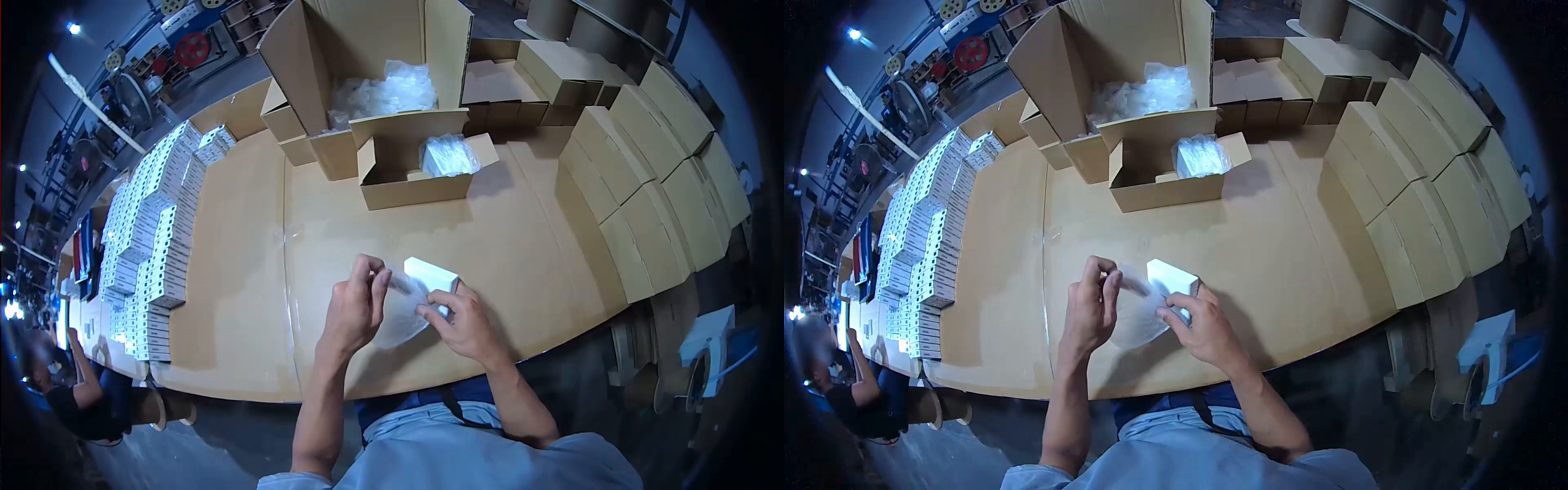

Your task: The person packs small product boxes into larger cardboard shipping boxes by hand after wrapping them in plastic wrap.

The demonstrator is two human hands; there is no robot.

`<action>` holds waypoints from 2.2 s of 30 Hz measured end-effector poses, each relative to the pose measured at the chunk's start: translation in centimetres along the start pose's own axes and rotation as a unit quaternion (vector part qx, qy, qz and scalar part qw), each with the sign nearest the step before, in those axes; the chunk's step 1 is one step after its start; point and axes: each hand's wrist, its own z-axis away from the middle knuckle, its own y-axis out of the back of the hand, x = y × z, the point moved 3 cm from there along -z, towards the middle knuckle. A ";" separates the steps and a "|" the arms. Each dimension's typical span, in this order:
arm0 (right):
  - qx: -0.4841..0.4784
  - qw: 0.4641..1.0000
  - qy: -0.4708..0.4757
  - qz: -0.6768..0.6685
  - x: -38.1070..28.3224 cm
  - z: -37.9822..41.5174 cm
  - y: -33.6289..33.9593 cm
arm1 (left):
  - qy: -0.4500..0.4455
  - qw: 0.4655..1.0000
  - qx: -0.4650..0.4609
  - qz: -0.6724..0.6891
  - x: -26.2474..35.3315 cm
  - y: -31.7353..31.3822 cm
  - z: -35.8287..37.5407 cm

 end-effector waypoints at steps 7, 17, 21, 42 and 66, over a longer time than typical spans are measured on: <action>-0.032 0.996 -0.085 -0.014 0.2 0.3 0.9 | 0.003 0.955 0.070 0.290 -2.0 0.6 0.0; 0.067 0.995 -0.069 -0.036 1.3 0.3 -0.4 | 0.128 0.928 0.028 0.350 -3.1 -2.9 3.4; 0.063 0.996 -0.043 -0.043 0.6 0.6 -0.3 | 0.126 0.948 0.089 0.279 -3.8 -3.5 3.8; 0.076 0.947 0.083 -0.300 -2.5 -6.1 2.2 | 0.140 0.957 0.007 0.255 -3.9 -3.2 5.2; -0.037 0.967 0.035 -0.250 -2.1 -7.3 1.2 | 0.148 0.941 0.004 0.303 -4.4 -3.6 5.1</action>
